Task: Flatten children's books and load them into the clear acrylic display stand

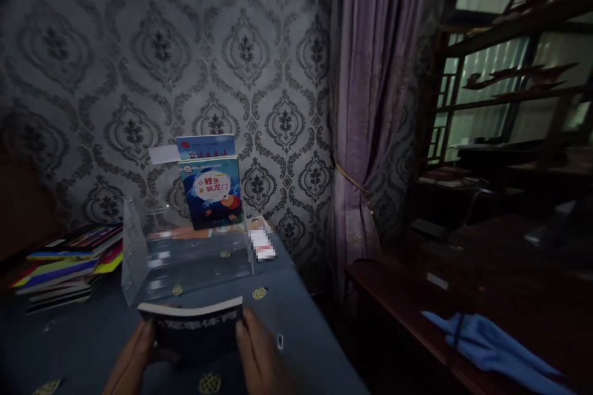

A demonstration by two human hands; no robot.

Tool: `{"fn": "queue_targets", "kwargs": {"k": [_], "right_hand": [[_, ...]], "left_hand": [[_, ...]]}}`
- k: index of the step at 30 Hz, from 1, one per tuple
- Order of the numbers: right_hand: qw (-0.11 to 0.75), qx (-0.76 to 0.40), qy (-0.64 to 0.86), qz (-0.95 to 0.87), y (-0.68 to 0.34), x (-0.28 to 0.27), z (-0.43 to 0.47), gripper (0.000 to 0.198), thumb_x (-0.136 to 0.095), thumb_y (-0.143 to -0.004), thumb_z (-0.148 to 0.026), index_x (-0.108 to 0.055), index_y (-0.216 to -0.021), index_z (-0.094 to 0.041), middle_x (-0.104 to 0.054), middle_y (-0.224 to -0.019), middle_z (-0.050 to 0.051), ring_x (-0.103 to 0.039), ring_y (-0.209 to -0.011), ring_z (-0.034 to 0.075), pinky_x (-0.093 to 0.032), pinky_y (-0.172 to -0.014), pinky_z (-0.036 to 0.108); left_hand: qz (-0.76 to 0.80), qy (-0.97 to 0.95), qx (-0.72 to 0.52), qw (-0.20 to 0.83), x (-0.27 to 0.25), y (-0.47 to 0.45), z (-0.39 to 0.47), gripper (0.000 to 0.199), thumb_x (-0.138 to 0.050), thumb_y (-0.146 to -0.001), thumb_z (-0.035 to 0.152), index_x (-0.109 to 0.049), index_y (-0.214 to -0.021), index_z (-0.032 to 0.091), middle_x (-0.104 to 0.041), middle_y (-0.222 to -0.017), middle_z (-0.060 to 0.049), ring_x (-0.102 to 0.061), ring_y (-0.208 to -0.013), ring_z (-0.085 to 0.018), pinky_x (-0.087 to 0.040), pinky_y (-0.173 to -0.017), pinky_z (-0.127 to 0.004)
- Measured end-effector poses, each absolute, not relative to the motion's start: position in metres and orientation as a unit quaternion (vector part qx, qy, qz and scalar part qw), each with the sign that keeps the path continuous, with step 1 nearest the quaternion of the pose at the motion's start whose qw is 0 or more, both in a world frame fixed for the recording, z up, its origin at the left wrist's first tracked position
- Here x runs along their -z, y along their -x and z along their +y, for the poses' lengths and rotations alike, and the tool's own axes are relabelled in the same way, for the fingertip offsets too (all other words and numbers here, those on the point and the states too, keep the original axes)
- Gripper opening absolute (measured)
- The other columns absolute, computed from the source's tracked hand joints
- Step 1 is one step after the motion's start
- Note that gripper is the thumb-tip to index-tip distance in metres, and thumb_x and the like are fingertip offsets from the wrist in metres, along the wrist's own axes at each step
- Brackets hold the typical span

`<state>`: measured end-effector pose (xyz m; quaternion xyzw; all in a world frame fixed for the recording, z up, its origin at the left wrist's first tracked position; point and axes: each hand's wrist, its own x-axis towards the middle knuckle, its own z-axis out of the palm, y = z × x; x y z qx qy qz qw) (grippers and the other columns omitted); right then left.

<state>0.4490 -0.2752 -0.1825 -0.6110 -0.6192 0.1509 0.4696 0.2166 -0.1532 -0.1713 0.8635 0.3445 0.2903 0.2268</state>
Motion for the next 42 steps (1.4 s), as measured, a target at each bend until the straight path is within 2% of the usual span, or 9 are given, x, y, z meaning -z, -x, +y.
{"fn": "queue_targets", "kwargs": {"k": [4, 8, 12, 17, 23, 27, 32, 37, 42], "right_hand": [[0.581, -0.135, 0.600, -0.534, -0.440, 0.194, -0.248, 0.060, -0.031, -0.098, -0.058, -0.053, -0.142, -0.024, -0.056, -0.144, 0.003, -0.049, -0.136, 0.024, -0.043, -0.114, 0.038], [0.620, -0.142, 0.583, -0.505, -0.437, 0.197, -0.231, 0.054, -0.042, -0.096, -0.057, -0.061, -0.135, -0.025, -0.062, -0.137, 0.005, -0.055, -0.130, 0.026, -0.044, -0.111, 0.041], [0.621, -0.184, 0.590, -0.481, -0.438, 0.197, -0.220, 0.053, -0.046, -0.094, -0.055, -0.063, -0.131, -0.022, -0.062, -0.136, 0.008, -0.055, -0.129, 0.028, -0.043, -0.111, 0.043], [0.622, -0.204, 0.581, -0.484, -0.442, 0.190, -0.210, 0.055, -0.046, -0.094, -0.058, -0.063, -0.132, -0.022, -0.063, -0.135, 0.009, -0.056, -0.128, 0.027, -0.041, -0.110, 0.040], [0.611, -0.216, 0.571, -0.504, -0.448, 0.180, -0.194, 0.060, -0.047, -0.091, -0.063, -0.064, -0.129, -0.020, -0.066, -0.131, 0.010, -0.056, -0.127, 0.027, -0.043, -0.108, 0.039], [0.606, -0.185, 0.580, -0.512, -0.452, 0.171, -0.166, 0.056, -0.040, -0.093, -0.062, -0.069, -0.114, -0.019, -0.072, -0.117, 0.012, -0.063, -0.115, 0.028, -0.047, -0.100, 0.041], [0.586, -0.091, 0.574, -0.564, -0.470, 0.134, -0.119, 0.044, -0.032, -0.096, -0.050, -0.065, -0.089, -0.021, -0.072, -0.092, 0.011, -0.066, -0.094, 0.027, -0.050, -0.087, 0.040], [0.601, 0.045, 0.553, -0.575, -0.490, 0.069, -0.093, 0.035, -0.030, -0.097, -0.045, -0.053, -0.084, -0.024, -0.062, -0.077, 0.006, -0.060, -0.077, 0.024, -0.047, -0.076, 0.038], [0.612, 0.107, 0.490, -0.611, -0.496, 0.032, -0.087, 0.029, -0.027, -0.100, -0.044, -0.045, -0.087, -0.025, -0.054, -0.077, 0.002, -0.054, -0.073, 0.021, -0.043, -0.072, 0.034]], "left_hand": [[0.417, -0.668, -0.452, 0.418, 0.160, -0.243, -0.153, 0.076, -0.047, -0.083, 0.076, -0.057, -0.134, 0.021, -0.073, -0.104, -0.009, -0.070, -0.070, -0.026, -0.062, -0.067, -0.040], [0.441, -0.605, -0.448, 0.489, 0.161, -0.256, -0.147, 0.077, -0.054, -0.077, 0.078, -0.060, -0.127, 0.020, -0.073, -0.094, -0.009, -0.063, -0.053, -0.020, -0.056, -0.048, -0.032], [0.444, -0.598, -0.424, 0.516, 0.166, -0.256, -0.135, 0.079, -0.049, -0.081, 0.078, -0.056, -0.131, 0.017, -0.072, -0.089, -0.009, -0.055, -0.041, -0.015, -0.050, -0.041, -0.028], [0.450, -0.605, -0.399, 0.522, 0.169, -0.255, -0.116, 0.082, -0.047, -0.080, 0.080, -0.057, -0.130, 0.016, -0.071, -0.085, -0.008, -0.054, -0.039, -0.014, -0.046, -0.035, -0.027], [0.439, -0.593, -0.419, 0.529, 0.157, -0.266, -0.110, 0.075, -0.041, -0.087, 0.076, -0.059, -0.125, 0.014, -0.071, -0.097, -0.011, -0.053, -0.037, -0.013, -0.044, -0.033, -0.027], [0.477, -0.565, -0.397, 0.544, 0.130, -0.278, -0.102, 0.062, -0.042, -0.094, 0.065, -0.060, -0.124, 0.013, -0.071, -0.094, -0.010, -0.052, -0.038, -0.011, -0.039, -0.030, -0.023], [0.434, -0.589, -0.407, 0.547, 0.088, -0.297, -0.076, 0.059, -0.042, -0.095, 0.063, -0.064, -0.112, 0.011, -0.066, -0.076, -0.007, -0.053, -0.042, -0.012, -0.035, -0.029, -0.018], [0.327, -0.662, -0.519, 0.430, 0.032, -0.316, -0.042, 0.065, -0.044, -0.089, 0.074, -0.062, -0.103, 0.012, -0.059, -0.071, -0.001, -0.043, -0.036, -0.007, -0.036, -0.029, -0.018], [0.205, -0.683, -0.625, 0.318, 0.000, -0.326, -0.017, 0.079, -0.043, -0.080, 0.085, -0.060, -0.113, 0.015, -0.059, -0.087, -0.004, -0.052, -0.052, -0.008, -0.047, -0.040, -0.018]]}}
